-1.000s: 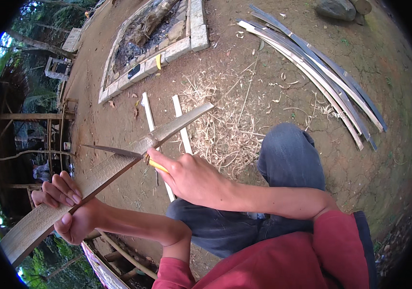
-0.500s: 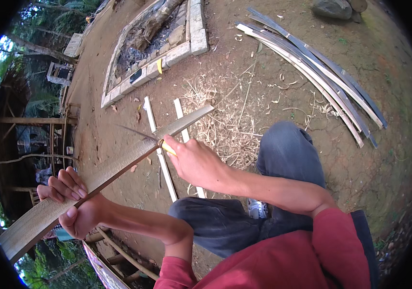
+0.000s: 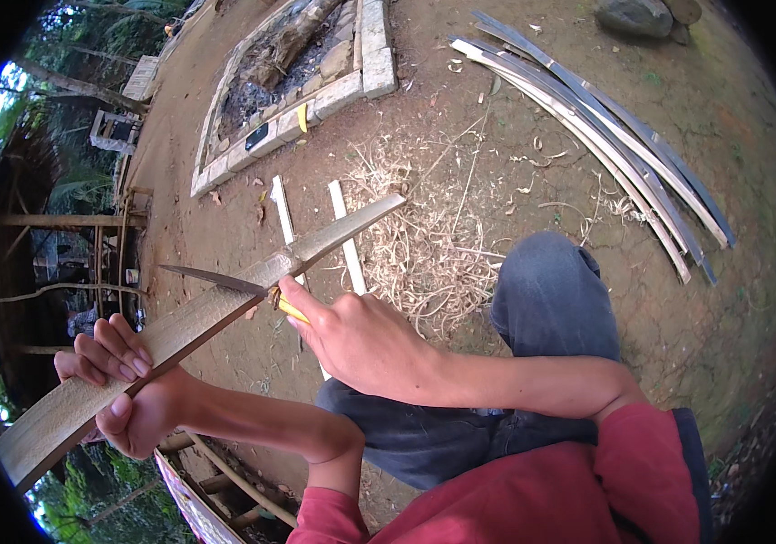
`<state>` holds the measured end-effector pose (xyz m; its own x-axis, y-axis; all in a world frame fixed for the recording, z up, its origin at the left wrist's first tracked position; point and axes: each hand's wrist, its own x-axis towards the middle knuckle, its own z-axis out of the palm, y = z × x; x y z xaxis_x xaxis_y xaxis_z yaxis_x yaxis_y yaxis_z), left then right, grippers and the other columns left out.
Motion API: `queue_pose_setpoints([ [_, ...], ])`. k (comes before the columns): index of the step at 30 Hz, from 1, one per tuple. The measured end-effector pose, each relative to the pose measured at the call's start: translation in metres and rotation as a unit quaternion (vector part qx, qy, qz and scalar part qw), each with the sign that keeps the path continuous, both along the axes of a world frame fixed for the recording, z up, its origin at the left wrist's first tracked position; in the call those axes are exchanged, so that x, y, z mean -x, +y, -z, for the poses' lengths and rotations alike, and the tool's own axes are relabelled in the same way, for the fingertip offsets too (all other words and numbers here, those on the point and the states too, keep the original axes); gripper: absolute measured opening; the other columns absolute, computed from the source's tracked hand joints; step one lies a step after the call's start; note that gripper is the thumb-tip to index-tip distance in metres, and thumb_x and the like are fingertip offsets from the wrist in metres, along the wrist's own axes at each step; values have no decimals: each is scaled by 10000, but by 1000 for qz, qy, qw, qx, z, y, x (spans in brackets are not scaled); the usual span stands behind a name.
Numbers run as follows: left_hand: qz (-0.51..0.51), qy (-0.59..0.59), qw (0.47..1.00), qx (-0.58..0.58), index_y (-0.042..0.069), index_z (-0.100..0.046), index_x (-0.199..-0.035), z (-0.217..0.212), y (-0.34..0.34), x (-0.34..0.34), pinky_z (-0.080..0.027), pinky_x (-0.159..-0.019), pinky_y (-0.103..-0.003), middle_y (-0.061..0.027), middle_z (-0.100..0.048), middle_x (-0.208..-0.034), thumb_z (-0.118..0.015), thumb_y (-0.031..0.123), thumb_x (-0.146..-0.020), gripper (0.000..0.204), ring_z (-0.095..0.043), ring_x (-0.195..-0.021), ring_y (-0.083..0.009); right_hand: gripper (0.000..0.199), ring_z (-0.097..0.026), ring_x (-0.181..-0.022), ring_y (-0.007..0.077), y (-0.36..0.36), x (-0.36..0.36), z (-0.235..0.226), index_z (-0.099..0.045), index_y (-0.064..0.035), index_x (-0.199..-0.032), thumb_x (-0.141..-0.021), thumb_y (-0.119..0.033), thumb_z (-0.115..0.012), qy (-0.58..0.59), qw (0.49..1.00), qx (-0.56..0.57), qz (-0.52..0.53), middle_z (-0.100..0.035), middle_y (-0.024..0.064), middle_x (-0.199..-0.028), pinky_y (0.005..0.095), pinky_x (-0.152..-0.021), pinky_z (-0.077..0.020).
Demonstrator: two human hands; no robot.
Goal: The person whittles a long strip of wood using a knife, shaving off thin layers to smooth the surface.
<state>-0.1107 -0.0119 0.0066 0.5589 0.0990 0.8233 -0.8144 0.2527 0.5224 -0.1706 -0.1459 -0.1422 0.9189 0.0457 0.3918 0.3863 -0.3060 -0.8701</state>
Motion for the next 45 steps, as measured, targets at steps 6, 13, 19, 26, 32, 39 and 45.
queue_pose_setpoints([
  [6,8,-2,1000,-3,93,-301,-712,2,-5,3,-268,-434,-241,-62,-269,-555,-470,149,-468,302,-248,-457,-150,411,-671,-561,352,-10,-33,51,-498,-18,-1336,-946,-120,-576,109,990,72,51,-610,213,-580,450,-540,-554],
  [13,-14,-5,1000,-4,94,-306,-731,-1,9,-8,-284,-407,-237,-52,-281,-541,-495,158,-499,305,-264,-422,-128,287,-549,-565,163,-16,-42,28,-510,22,-1206,-1047,-197,-414,282,924,-212,-148,-520,88,-698,345,-552,-487],
  [19,-8,-14,1000,-15,94,-313,-735,-1,4,-3,-286,-409,-233,-50,-283,-537,-491,157,-515,290,-267,-425,-126,321,-640,-561,354,-9,-15,16,-457,44,-1218,-1006,-196,-479,79,996,-16,-33,-604,215,-694,450,-509,-505],
  [26,2,-27,999,-21,91,-322,-740,1,7,-3,-294,-410,-230,-60,-307,-548,-497,162,-519,290,-278,-426,-128,412,-641,-538,399,-3,-13,19,-461,101,-1291,-967,-139,-541,19,993,109,28,-607,237,-660,453,-499,-536],
  [32,-1,-17,1000,-1,89,-314,-735,-1,21,-10,-288,-411,-229,-62,-306,-554,-484,159,-513,289,-292,-433,-132,400,-685,-678,400,-16,-38,23,-500,61,-1302,-940,-103,-551,140,989,24,-46,-656,303,-829,459,-602,-543],
  [39,-8,-19,1000,-3,90,-319,-737,0,15,-7,-275,-405,-227,-60,-305,-541,-500,157,-502,304,-270,-416,-127,425,-673,-634,370,-3,-24,14,-485,54,-1335,-959,-132,-555,99,992,-52,-65,-663,244,-751,435,-595,-538],
  [45,-1,-13,1000,-7,94,-331,-742,10,7,-2,-287,-392,-223,-45,-318,-530,-527,165,-509,312,-274,-410,-119,437,-664,-636,401,-18,-43,54,-467,56,-1353,-964,-125,-547,237,963,127,-5,-642,261,-700,461,-583,-529],
])
